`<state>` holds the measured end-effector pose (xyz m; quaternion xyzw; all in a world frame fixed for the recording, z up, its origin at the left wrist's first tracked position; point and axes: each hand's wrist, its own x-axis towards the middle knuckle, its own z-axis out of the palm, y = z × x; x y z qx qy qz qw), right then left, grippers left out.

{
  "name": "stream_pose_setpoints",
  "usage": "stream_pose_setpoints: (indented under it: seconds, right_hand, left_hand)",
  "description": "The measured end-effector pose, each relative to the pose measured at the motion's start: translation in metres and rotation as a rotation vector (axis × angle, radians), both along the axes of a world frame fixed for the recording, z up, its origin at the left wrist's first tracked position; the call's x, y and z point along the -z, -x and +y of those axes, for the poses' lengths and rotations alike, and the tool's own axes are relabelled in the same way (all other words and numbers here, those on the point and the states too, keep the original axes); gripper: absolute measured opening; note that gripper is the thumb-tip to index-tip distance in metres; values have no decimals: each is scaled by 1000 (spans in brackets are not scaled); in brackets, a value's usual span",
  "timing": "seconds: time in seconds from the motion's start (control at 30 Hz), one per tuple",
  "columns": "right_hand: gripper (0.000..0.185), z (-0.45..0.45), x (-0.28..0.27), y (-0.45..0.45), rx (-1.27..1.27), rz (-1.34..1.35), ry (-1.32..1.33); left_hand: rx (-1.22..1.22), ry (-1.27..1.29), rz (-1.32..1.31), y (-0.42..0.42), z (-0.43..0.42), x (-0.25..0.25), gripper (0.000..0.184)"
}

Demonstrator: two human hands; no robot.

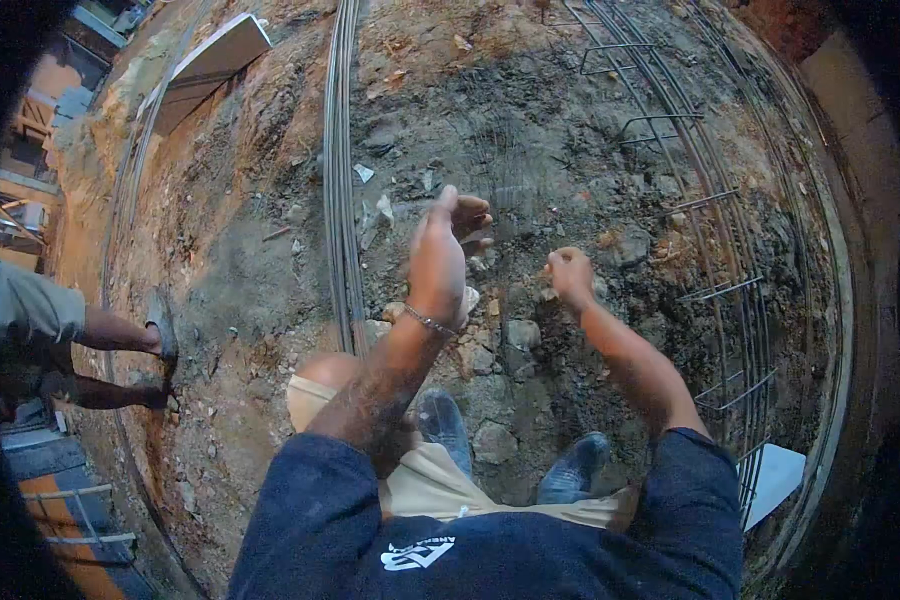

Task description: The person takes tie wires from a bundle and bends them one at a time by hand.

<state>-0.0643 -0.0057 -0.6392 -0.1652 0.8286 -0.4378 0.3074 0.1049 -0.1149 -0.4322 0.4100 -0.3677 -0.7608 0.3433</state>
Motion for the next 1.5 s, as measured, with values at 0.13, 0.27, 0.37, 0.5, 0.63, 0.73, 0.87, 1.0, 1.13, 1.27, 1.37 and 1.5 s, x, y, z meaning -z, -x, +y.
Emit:
stream_pose_setpoints:
  seconds: [0.13, 0.27, 0.37, 0.5, 0.63, 0.73, 0.87, 1.0, 1.13, 1.27, 1.37, 1.5]
  right_hand:
    - [26, 24, -53, 13, -198, 35, 15]
    - [25, 51, -92, 11, -207, -84, 138]
    - [19, 68, -171, 2, -67, -195, 254]
    - [19, 97, -245, -3, -265, -101, 441]
    - [16, 119, -265, -17, -328, -590, 604]
    - [11, 133, -270, -21, -236, -1037, 632]
    - [11, 148, -278, -17, -300, -1050, 527]
    - [23, 156, -264, -15, -455, -1244, 560]
    - [32, 157, -250, -9, -419, -1412, 555]
    - [40, 155, -265, -11, -385, -1285, 455]
    - [42, 151, -260, -7, -492, -1307, 403]
    - [46, 155, -267, -24, -585, -1436, 463]
  left_hand:
    - [20, 8, -3, 12, 11, -5, 37]
    - [33, 89, -14, 21, 24, -20, 34]
    - [9, 174, -67, 30, 30, -18, 33]
    - [254, 69, -232, 57, 54, -21, 37]
    - [397, -277, 166, 80, 75, -36, 42]
    - [286, -15, 281, 90, 68, -53, 32]
    - [334, -23, 352, 94, 80, -70, 28]
    - [351, -15, 446, 99, 95, -81, 24]
    - [347, 23, 560, 101, 96, -83, 18]
    - [327, 11, 643, 108, 101, -78, 15]
    - [265, 57, 606, 113, 113, -86, 14]
    - [418, -149, 791, 107, 95, -75, 21]
